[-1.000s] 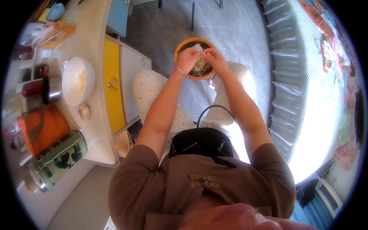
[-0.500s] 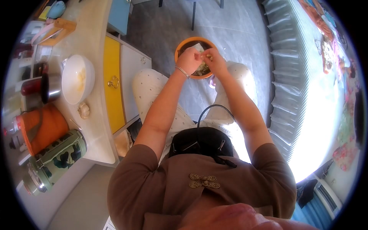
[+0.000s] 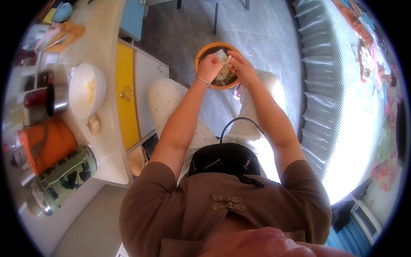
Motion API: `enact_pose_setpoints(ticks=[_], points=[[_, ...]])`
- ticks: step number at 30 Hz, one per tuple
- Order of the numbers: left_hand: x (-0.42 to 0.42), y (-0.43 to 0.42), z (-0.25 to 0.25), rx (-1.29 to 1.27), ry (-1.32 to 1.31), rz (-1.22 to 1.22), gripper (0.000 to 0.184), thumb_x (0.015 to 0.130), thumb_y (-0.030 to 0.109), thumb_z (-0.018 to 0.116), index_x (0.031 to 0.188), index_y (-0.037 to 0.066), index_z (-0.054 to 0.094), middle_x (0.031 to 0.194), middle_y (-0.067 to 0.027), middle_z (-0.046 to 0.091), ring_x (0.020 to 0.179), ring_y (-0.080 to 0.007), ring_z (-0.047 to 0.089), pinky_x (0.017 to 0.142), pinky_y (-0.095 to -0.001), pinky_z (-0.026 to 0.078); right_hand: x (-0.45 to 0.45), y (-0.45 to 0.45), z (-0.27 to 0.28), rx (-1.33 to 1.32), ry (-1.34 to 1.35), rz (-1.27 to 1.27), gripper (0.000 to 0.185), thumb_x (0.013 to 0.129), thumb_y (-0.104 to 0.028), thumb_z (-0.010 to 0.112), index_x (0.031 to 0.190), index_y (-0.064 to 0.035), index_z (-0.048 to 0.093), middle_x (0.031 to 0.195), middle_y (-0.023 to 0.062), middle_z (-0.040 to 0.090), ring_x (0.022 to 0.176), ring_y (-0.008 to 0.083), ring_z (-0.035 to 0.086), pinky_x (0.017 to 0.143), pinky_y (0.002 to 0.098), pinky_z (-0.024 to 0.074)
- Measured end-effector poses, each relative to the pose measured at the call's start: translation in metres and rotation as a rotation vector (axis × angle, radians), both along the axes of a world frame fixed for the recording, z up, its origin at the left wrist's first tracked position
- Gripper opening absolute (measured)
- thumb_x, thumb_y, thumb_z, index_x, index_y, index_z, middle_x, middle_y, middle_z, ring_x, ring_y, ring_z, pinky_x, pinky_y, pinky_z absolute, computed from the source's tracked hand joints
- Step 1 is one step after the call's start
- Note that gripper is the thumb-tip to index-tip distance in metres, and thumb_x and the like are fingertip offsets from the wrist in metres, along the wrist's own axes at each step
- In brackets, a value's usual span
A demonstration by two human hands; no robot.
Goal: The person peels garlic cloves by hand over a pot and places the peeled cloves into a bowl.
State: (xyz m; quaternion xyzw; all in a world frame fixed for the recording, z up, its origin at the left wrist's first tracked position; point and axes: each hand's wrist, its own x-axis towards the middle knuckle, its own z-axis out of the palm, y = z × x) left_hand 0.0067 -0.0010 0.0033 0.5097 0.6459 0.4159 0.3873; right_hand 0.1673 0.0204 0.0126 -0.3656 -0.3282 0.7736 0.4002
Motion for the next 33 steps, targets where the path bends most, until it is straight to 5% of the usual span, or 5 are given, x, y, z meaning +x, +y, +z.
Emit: enact_pose_setpoints(ticks=[12,14,20,30,33], points=[[-0.004,0.002,-0.002,-0.068,0.022,0.005,0.018,0.078,0.017,0.057,0.087,0.002,0.060,0.078,-0.0075,0.063,0.074,-0.0160,0.060,0.069,-0.0275,0.046,0.004,0.002,0.000,-0.130,0.040,-0.059,0.022,0.091,-0.015,0.054,0.110,-0.0031,0.052,0.086,-0.0001,0.056,0.072,0.0069,0.049,0.063,0.0193,0.0391],[-0.005,0.002,-0.001,-0.055,-0.022,0.022,0.020,0.076,0.020,0.058,0.084,0.001,0.059,0.081,-0.0126,0.064,0.079,-0.0240,0.063,0.073,-0.0314,0.047,0.005,0.002,-0.001,-0.144,0.046,-0.050,0.022,0.090,-0.014,0.055,0.109,-0.0035,0.053,0.085,-0.0001,0.057,0.071,0.0068,0.050,0.062,0.0197,0.0393],[-0.008,0.006,-0.016,-0.071,0.003,0.075,0.022,0.078,0.022,0.058,0.086,0.001,0.060,0.083,-0.0132,0.065,0.080,-0.0249,0.063,0.073,-0.0326,0.048,0.006,0.003,-0.005,-0.173,0.075,-0.015,0.021,0.089,-0.013,0.057,0.107,-0.0047,0.055,0.080,-0.0013,0.055,0.070,0.0067,0.049,0.061,0.0202,0.0390],[-0.004,0.003,-0.016,-0.003,0.184,0.011,0.022,0.080,0.021,0.063,0.086,0.000,0.062,0.082,-0.0103,0.066,0.076,-0.0187,0.063,0.069,-0.0294,0.048,0.005,0.003,-0.005,-0.175,0.048,-0.018,0.020,0.088,-0.013,0.058,0.106,-0.0057,0.055,0.078,-0.0015,0.054,0.069,0.0068,0.048,0.061,0.0200,0.0386],[-0.001,0.000,-0.010,0.011,-0.028,-0.046,0.022,0.080,0.021,0.064,0.088,0.001,0.062,0.082,-0.0079,0.066,0.075,-0.0165,0.062,0.070,-0.0285,0.048,0.005,0.003,-0.005,-0.162,0.041,-0.006,0.020,0.088,-0.012,0.059,0.107,-0.0057,0.056,0.078,-0.0018,0.054,0.069,0.0067,0.048,0.061,0.0199,0.0384]])
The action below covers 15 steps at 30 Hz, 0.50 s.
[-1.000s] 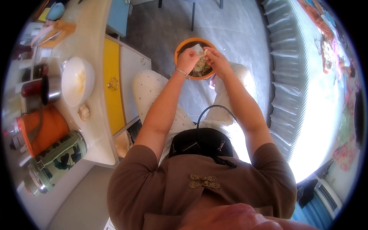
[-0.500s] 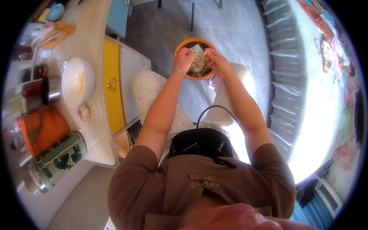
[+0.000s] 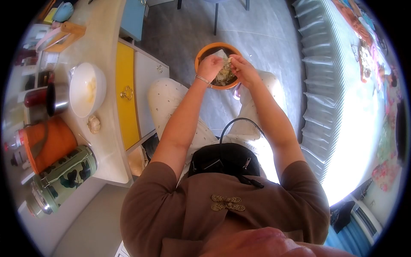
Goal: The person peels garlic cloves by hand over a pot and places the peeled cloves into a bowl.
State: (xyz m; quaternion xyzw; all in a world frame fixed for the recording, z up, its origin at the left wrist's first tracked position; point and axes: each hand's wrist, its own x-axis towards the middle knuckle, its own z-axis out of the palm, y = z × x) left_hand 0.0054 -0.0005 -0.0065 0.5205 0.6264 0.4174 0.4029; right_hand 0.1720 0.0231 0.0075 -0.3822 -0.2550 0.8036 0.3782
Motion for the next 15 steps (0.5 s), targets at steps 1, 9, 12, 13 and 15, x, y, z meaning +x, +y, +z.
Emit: enact_pose_setpoints(ticks=[1,9,12,13,15], points=[[0.001,0.000,0.003,0.009,-0.008,-0.032,0.022,0.080,0.020,0.065,0.089,0.001,0.063,0.082,-0.0069,0.065,0.075,-0.0155,0.061,0.070,-0.0280,0.048,0.000,0.000,0.000,0.000,0.000,0.000,0.020,0.088,-0.012,0.059,0.107,-0.0057,0.056,0.078,-0.0018,0.054,0.069,0.0067,0.048,0.061,0.0199,0.0384],[0.001,0.001,-0.003,0.054,-0.017,-0.080,0.017,0.079,0.016,0.066,0.085,0.001,0.061,0.079,-0.0053,0.064,0.072,-0.0125,0.059,0.067,-0.0255,0.047,-0.004,-0.001,-0.002,0.017,0.001,0.066,0.023,0.088,-0.012,0.058,0.109,-0.0035,0.055,0.083,-0.0010,0.056,0.074,0.0070,0.050,0.065,0.0204,0.0404],[0.003,0.001,0.000,0.098,0.067,-0.067,0.015,0.078,0.014,0.065,0.083,0.001,0.060,0.076,-0.0047,0.063,0.070,-0.0120,0.058,0.066,-0.0253,0.047,-0.005,-0.001,-0.002,0.016,0.052,0.082,0.023,0.088,-0.012,0.057,0.110,-0.0025,0.055,0.086,-0.0003,0.056,0.079,0.0069,0.051,0.069,0.0203,0.0415],[0.003,0.001,-0.001,0.099,0.075,-0.071,0.014,0.078,0.014,0.065,0.082,0.001,0.060,0.075,-0.0043,0.062,0.069,-0.0119,0.058,0.066,-0.0253,0.047,-0.005,-0.002,-0.001,0.016,0.052,0.082,0.023,0.088,-0.012,0.057,0.110,-0.0025,0.055,0.086,-0.0003,0.056,0.079,0.0069,0.051,0.069,0.0203,0.0415],[0.004,0.002,-0.002,0.100,0.083,-0.075,0.013,0.078,0.013,0.065,0.082,0.002,0.059,0.074,-0.0040,0.062,0.069,-0.0119,0.057,0.065,-0.0253,0.046,-0.005,-0.002,-0.001,0.076,0.015,0.132,0.025,0.089,-0.012,0.056,0.111,-0.0018,0.055,0.090,0.0000,0.056,0.081,0.0069,0.050,0.072,0.0199,0.0415]])
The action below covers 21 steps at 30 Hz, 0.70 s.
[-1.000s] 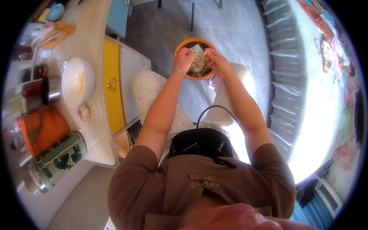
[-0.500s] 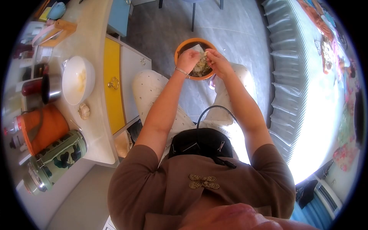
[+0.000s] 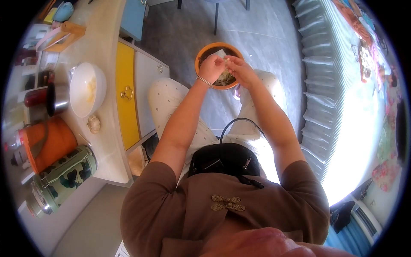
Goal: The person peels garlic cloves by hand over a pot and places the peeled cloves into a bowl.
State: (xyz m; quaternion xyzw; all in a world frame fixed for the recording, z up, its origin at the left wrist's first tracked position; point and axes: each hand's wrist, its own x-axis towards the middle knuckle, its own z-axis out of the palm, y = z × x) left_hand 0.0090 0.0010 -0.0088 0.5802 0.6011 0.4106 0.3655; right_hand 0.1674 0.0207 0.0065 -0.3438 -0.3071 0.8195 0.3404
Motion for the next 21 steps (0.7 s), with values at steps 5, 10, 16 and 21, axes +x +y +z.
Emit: enact_pose_setpoints(ticks=[5,10,16,21], points=[[0.000,-0.002,0.006,0.045,-0.047,0.010,0.013,0.077,0.014,0.065,0.080,0.003,0.058,0.071,-0.0029,0.060,0.066,-0.0110,0.056,0.063,-0.0255,0.046,0.000,0.000,0.002,0.000,-0.020,0.026,0.030,0.089,-0.011,0.056,0.118,-0.0007,0.053,0.093,-0.0001,0.056,0.080,0.0067,0.050,0.072,0.0198,0.0413],[-0.002,-0.001,0.008,0.006,-0.070,0.045,0.013,0.076,0.014,0.065,0.081,0.003,0.059,0.072,-0.0028,0.060,0.066,-0.0108,0.056,0.063,-0.0255,0.046,0.000,0.000,0.003,0.003,0.002,0.033,0.034,0.090,-0.009,0.054,0.122,0.0002,0.050,0.094,-0.0001,0.056,0.080,0.0067,0.049,0.071,0.0195,0.0411],[-0.005,-0.001,0.010,-0.028,-0.053,0.082,0.017,0.077,0.017,0.065,0.083,0.003,0.060,0.072,-0.0040,0.061,0.067,-0.0128,0.057,0.064,-0.0266,0.046,0.001,0.000,0.004,-0.001,0.007,0.037,0.035,0.090,-0.007,0.053,0.124,0.0003,0.049,0.094,0.0005,0.055,0.079,0.0069,0.048,0.071,0.0192,0.0411],[-0.008,0.000,0.007,-0.090,-0.058,0.167,0.020,0.079,0.021,0.063,0.084,0.002,0.062,0.076,-0.0068,0.064,0.070,-0.0159,0.060,0.066,-0.0289,0.047,0.001,0.000,0.005,-0.018,-0.003,-0.005,0.034,0.090,-0.005,0.051,0.124,-0.0002,0.049,0.100,0.0029,0.058,0.081,0.0080,0.050,0.071,0.0198,0.0421]])
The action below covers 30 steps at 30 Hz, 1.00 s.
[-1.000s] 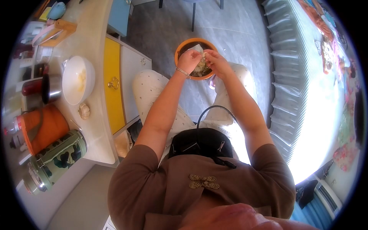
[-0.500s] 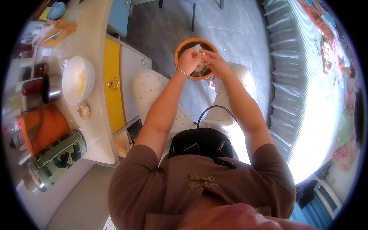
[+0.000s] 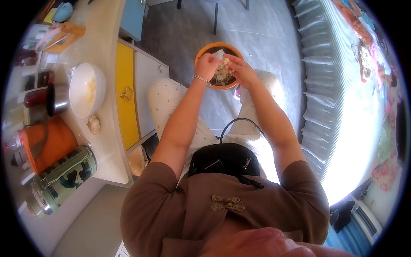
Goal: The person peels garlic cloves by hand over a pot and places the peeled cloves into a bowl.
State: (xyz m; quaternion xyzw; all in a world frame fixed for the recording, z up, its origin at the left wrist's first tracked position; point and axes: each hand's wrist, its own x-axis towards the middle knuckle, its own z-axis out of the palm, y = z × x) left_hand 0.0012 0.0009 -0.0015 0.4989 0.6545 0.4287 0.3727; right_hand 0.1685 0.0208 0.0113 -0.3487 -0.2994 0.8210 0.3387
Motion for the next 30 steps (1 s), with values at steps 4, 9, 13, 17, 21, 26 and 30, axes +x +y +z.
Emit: enact_pose_setpoints(ticks=[4,9,13,17,21,26,30], points=[[-0.003,0.000,-0.005,-0.130,0.064,-0.006,0.022,0.078,0.024,0.061,0.082,0.002,0.060,0.083,-0.0134,0.065,0.076,-0.0257,0.062,0.070,-0.0343,0.048,0.001,0.001,-0.002,0.005,0.012,-0.003,0.034,0.090,-0.005,0.051,0.123,-0.0001,0.049,0.102,0.0038,0.059,0.081,0.0084,0.051,0.070,0.0201,0.0428],[-0.002,0.000,-0.007,-0.210,0.309,-0.045,0.024,0.079,0.025,0.063,0.085,0.001,0.062,0.079,-0.0117,0.065,0.073,-0.0238,0.063,0.068,-0.0325,0.048,0.000,0.001,-0.002,-0.005,0.007,-0.018,0.033,0.089,-0.005,0.052,0.122,-0.0004,0.050,0.101,0.0038,0.059,0.080,0.0084,0.052,0.069,0.0198,0.0432],[-0.004,0.001,-0.017,-0.195,0.276,-0.058,0.020,0.078,0.022,0.062,0.085,0.003,0.061,0.083,-0.0122,0.064,0.078,-0.0257,0.062,0.071,-0.0341,0.048,0.000,0.001,-0.002,0.000,0.001,-0.011,0.034,0.088,-0.004,0.053,0.122,-0.0006,0.050,0.102,0.0037,0.059,0.080,0.0081,0.052,0.069,0.0194,0.0432],[-0.005,0.002,-0.027,-0.120,0.182,-0.067,0.017,0.076,0.019,0.059,0.084,0.004,0.061,0.088,-0.0131,0.063,0.084,-0.0284,0.061,0.074,-0.0355,0.048,0.000,0.000,0.000,0.011,-0.016,-0.008,0.034,0.087,-0.004,0.055,0.121,-0.0014,0.051,0.103,0.0037,0.059,0.080,0.0074,0.052,0.069,0.0191,0.0428],[-0.004,0.001,-0.015,-0.130,0.125,-0.081,0.017,0.075,0.018,0.058,0.082,0.002,0.062,0.087,-0.0133,0.064,0.083,-0.0282,0.061,0.074,-0.0357,0.048,0.000,0.000,0.001,0.024,-0.023,0.002,0.034,0.087,-0.005,0.056,0.121,-0.0022,0.051,0.104,0.0038,0.059,0.080,0.0068,0.050,0.070,0.0193,0.0417],[-0.001,0.001,-0.006,-0.151,0.196,-0.070,0.024,0.075,0.023,0.061,0.083,0.000,0.063,0.087,-0.0144,0.064,0.080,-0.0265,0.062,0.073,-0.0346,0.048,0.000,0.000,0.000,0.030,-0.041,0.006,0.034,0.087,-0.006,0.056,0.121,-0.0024,0.051,0.103,0.0029,0.059,0.080,0.0069,0.049,0.071,0.0197,0.0412],[0.000,0.002,-0.005,-0.158,0.086,-0.053,0.030,0.079,0.030,0.064,0.084,0.000,0.064,0.078,-0.0077,0.066,0.071,-0.0162,0.061,0.065,-0.0274,0.047,-0.001,-0.001,-0.003,0.085,-0.102,0.005,0.033,0.086,-0.008,0.058,0.119,-0.0034,0.053,0.102,0.0022,0.058,0.082,0.0067,0.049,0.072,0.0193,0.0406]])
